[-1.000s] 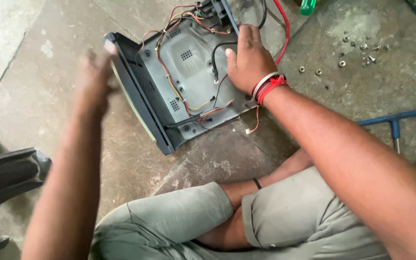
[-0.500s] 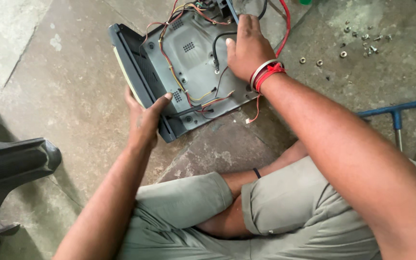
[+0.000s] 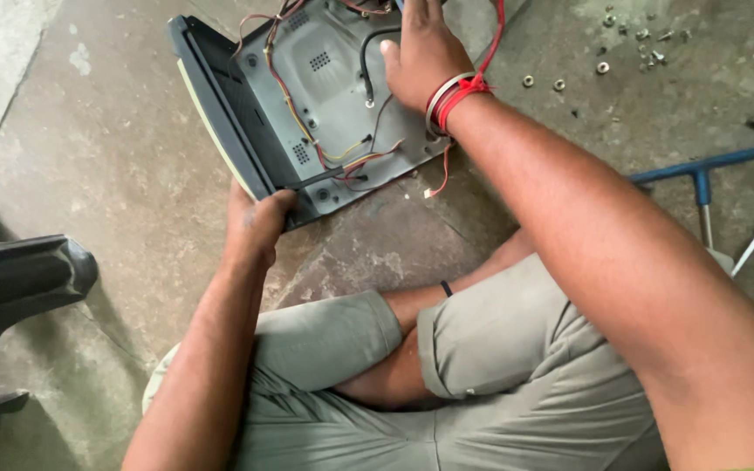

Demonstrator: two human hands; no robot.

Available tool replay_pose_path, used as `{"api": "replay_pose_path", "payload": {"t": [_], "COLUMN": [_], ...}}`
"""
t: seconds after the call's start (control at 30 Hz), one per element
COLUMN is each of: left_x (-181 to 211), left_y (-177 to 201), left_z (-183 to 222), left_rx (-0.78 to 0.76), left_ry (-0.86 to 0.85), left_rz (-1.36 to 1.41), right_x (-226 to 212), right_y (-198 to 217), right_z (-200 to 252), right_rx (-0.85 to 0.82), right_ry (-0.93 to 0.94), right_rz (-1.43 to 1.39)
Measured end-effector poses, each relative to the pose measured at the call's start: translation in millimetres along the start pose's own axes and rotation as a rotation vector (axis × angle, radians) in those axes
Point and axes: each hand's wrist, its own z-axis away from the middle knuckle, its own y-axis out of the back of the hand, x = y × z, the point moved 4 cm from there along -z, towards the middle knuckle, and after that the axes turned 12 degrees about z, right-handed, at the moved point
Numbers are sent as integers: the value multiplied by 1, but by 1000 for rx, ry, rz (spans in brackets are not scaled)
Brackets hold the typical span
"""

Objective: The person cleans the internal components of an electronic device using a brush and manipulates several circuit boards by hand and with a screwdriver.

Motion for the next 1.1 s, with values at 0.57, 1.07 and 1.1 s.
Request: {"api": "replay_pose_path", "payload": {"t": [0.57, 1.07, 1.1], "left_x": [9, -27, -26], "left_y": [72, 100, 96], "left_z": [-13, -31, -30], "left_rx": [85, 76, 88], "left_ry": [446, 253, 255], "left_rz": [-104, -95, -90], "right_x": [-56, -67, -69], "right_y": [25, 31, 33], "right_z": [40, 35, 35], "right_rx": [-331, -508, -518], "right_ry": [32, -40, -50], "right_rz": [172, 247, 253]}}
